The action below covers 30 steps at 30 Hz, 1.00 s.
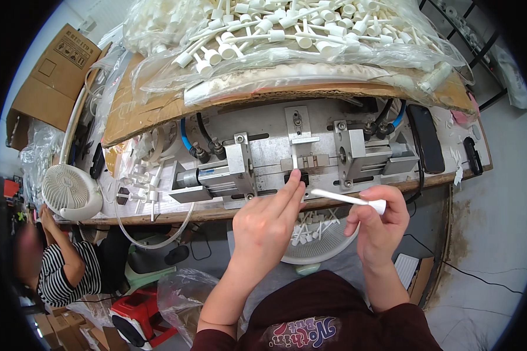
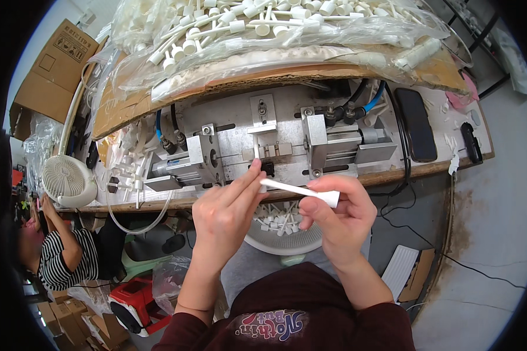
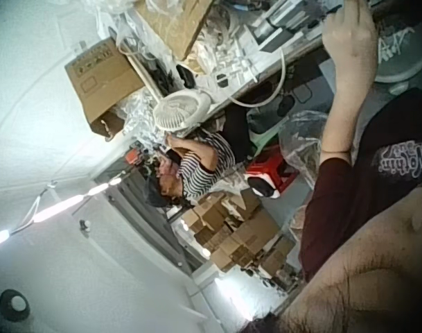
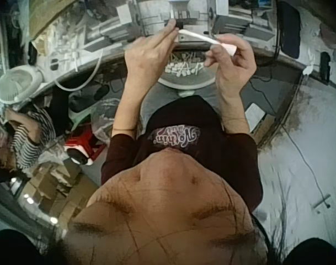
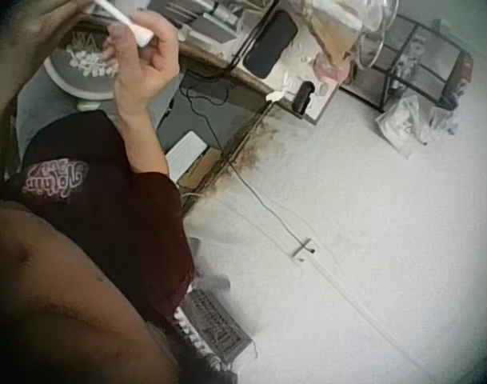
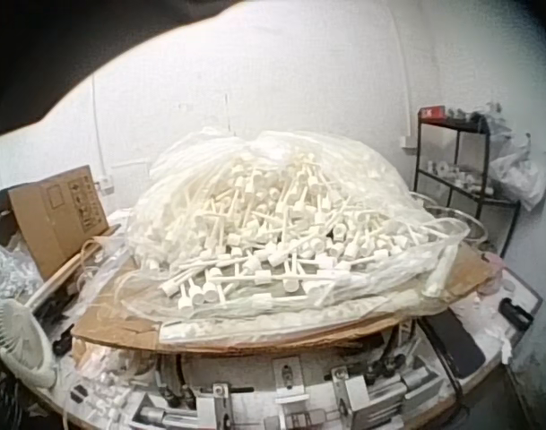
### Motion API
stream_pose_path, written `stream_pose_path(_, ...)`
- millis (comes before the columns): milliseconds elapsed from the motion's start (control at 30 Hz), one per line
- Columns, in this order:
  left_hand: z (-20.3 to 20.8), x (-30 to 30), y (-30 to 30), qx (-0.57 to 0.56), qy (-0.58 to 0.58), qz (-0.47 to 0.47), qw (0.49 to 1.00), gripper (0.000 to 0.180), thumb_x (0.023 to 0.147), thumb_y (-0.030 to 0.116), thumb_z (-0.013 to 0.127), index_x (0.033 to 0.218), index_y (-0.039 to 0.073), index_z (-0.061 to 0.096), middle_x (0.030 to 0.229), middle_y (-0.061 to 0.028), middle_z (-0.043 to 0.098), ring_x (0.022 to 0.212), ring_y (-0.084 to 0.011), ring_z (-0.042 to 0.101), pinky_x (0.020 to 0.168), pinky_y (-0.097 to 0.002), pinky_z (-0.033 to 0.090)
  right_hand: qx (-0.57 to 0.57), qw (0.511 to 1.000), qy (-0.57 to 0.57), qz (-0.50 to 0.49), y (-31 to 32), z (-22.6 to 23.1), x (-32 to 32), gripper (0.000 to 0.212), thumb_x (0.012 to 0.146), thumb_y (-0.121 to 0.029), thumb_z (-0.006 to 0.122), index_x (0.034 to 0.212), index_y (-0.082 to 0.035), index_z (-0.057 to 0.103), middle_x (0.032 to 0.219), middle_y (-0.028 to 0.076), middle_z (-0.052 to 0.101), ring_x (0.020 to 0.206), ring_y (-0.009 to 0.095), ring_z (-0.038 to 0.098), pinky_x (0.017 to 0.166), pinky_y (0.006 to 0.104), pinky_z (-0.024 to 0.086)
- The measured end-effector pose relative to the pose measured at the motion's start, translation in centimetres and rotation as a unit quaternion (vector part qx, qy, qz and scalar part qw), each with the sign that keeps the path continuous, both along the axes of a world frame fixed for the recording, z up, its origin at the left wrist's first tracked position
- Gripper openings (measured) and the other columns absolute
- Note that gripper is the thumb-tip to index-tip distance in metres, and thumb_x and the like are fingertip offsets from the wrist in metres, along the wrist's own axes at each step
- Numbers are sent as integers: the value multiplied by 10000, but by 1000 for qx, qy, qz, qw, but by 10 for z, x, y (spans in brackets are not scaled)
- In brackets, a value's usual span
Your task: Manually assemble small white plastic components using a pneumatic jig.
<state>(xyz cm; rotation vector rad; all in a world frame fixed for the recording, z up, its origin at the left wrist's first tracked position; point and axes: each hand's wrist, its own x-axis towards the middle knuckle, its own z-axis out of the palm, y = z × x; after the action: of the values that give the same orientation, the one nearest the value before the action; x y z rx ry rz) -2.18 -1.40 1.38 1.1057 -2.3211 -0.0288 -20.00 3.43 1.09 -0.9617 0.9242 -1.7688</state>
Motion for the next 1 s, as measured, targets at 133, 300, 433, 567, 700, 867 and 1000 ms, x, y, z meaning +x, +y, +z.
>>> stream_pose_path(133,2,1,-4,8,-1,-11,1000,278,778,111,726,1031,-3,712,1167,-102,695,579,-129,610,542,-254,453,-47,978,205,-6,5,7,-7,242,878,70,659,1118,54,635,966,140,657,755,170,681,641,240,553)
stream_pose_path(300,4,0,-2,19,-13,2,1000,283,775,123,733,1032,7,717,1163,-96,698,564,-139,608,543,-257,458,-3,967,251,-50,5,21,3,273,867,49,678,1139,50,656,1034,162,666,888,229,707,732,290,581)
stream_pose_path(433,6,-2,1,23,41,10,999,351,733,119,788,1063,35,705,1083,-82,715,661,-191,659,577,-287,503,-62,907,400,-118,6,18,1,312,847,44,697,1156,52,656,1065,193,682,928,280,715,783,310,582)
stream_pose_path(567,6,-8,20,7,204,-53,977,439,671,71,841,1071,8,671,1000,-135,715,771,-255,702,641,-325,555,-100,877,449,-137,3,9,7,325,834,40,710,1155,55,659,1064,207,703,904,280,718,788,303,576)
stream_pose_path(700,9,-10,26,-1,232,-63,971,360,758,39,767,1089,-32,646,939,-130,687,731,-234,671,606,-313,528,-41,932,357,-44,10,8,26,306,833,3,720,1131,46,670,1064,172,717,886,245,721,759,293,571)
stream_pose_path(867,13,3,22,10,184,-14,983,298,745,13,749,1039,26,703,1052,-97,672,816,-219,657,656,-318,538,-92,893,441,-20,-10,20,8,254,847,-76,691,1082,20,698,1040,161,722,921,289,711,814,333,550)
stream_pose_path(1000,17,1,18,37,115,30,992,328,689,18,789,1010,34,725,1121,-78,695,781,-198,657,678,-314,543,-148,849,485,-151,-60,54,-18,188,818,26,683,1001,-7,713,952,111,724,830,220,687,724,312,538)
